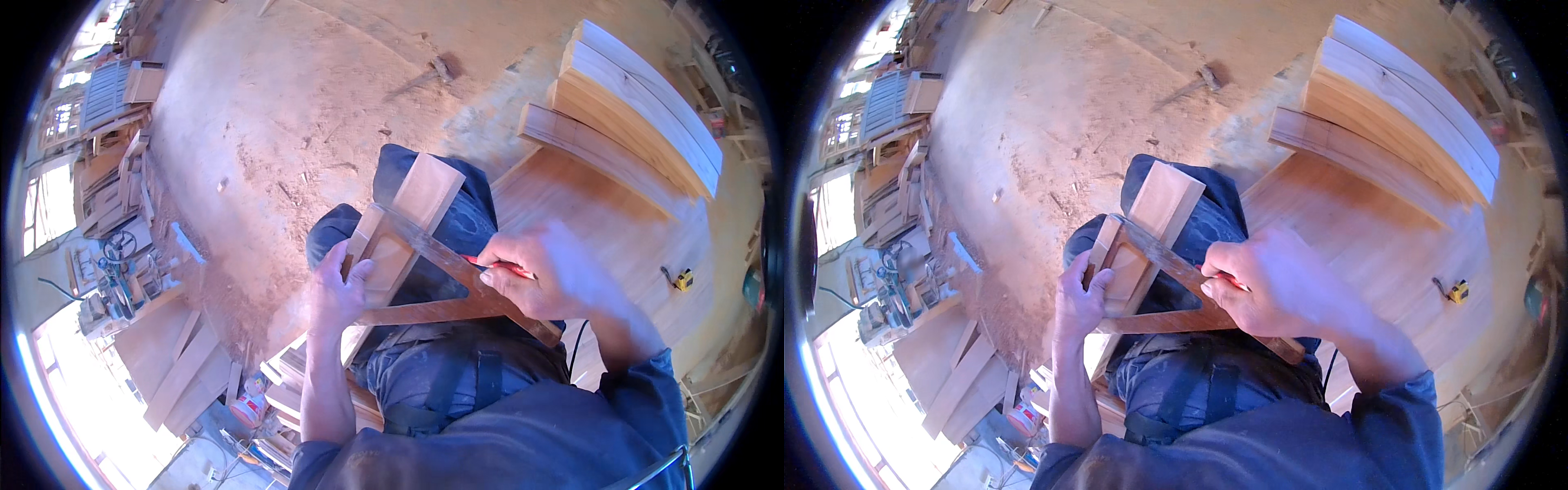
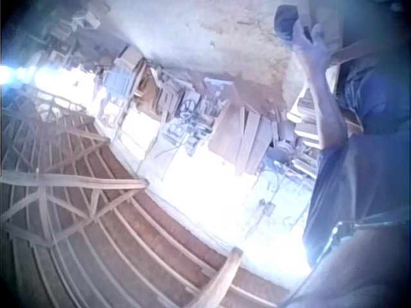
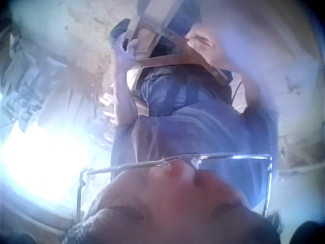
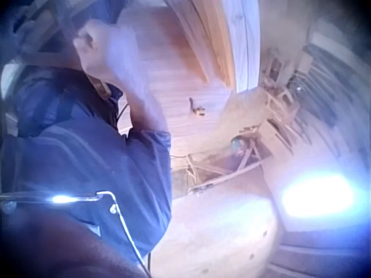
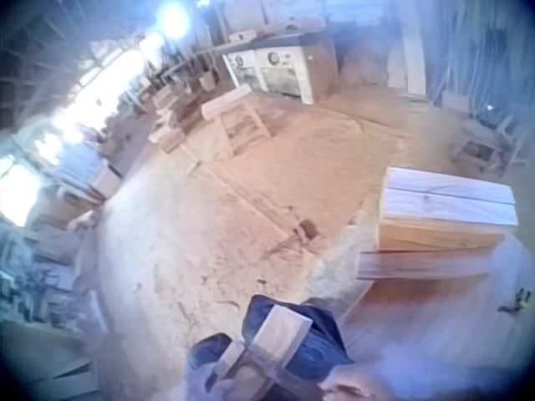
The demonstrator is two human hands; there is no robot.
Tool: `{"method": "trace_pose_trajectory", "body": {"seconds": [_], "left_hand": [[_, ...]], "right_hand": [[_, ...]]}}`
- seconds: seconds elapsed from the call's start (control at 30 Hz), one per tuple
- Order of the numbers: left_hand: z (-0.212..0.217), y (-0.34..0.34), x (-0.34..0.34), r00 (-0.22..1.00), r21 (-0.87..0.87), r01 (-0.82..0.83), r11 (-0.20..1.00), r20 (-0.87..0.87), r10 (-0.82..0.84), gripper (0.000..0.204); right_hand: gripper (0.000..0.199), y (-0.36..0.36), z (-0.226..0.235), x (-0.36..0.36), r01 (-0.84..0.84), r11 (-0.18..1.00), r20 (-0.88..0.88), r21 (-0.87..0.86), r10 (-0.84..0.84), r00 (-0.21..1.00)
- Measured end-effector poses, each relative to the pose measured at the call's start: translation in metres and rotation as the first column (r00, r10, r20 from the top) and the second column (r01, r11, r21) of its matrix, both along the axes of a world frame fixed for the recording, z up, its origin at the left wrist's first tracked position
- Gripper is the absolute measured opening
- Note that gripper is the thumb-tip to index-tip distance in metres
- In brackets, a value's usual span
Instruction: The person sits on the floor in a workshop and uses a try square and pencil to mark lines on several wooden planks. They repeatedly pick up planks, align the square, draw lines, and set the pieces aside.
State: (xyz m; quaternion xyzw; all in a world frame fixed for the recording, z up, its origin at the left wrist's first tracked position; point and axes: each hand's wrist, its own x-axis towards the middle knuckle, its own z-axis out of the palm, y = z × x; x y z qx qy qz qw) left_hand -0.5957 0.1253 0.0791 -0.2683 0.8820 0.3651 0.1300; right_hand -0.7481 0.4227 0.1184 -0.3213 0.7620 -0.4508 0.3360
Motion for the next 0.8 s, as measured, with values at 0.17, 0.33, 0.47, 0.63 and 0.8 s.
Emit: {"method": "trace_pose_trajectory", "body": {"seconds": [0.17, 0.33, 0.47, 0.63, 0.8], "left_hand": [[-0.006, -0.015, 0.018, 1.000, 0.031, -0.016, 0.999, 0.020, 0.015, 0.041], [-0.003, -0.014, 0.024, 0.999, -0.028, 0.007, 1.000, -0.039, -0.008, 0.042], [-0.007, -0.011, 0.020, 0.998, -0.068, 0.009, 0.998, -0.068, -0.014, 0.044], [-0.005, -0.004, -0.003, 0.998, -0.044, 0.047, 0.998, -0.043, -0.049, 0.044], [-0.006, 0.002, -0.023, 0.999, -0.001, 0.046, 0.999, -0.026, -0.046, 0.047]], "right_hand": [[0.015, 0.017, 0.000, 0.018, 0.247, 0.969, 0.148, -0.024, -0.241, 0.959], [0.020, 0.028, -0.008, 0.023, 0.340, 0.940, 0.210, -0.019, -0.329, 0.921], [0.020, 0.024, -0.018, 0.025, 0.417, 0.898, 0.189, -0.139, -0.390, 0.901], [0.021, 0.025, -0.010, 0.012, 0.328, 0.929, 0.103, -0.172, -0.314, 0.944], [0.024, 0.026, -0.015, 0.014, 0.445, 0.872, 0.190, -0.205, -0.410, 0.892]]}}
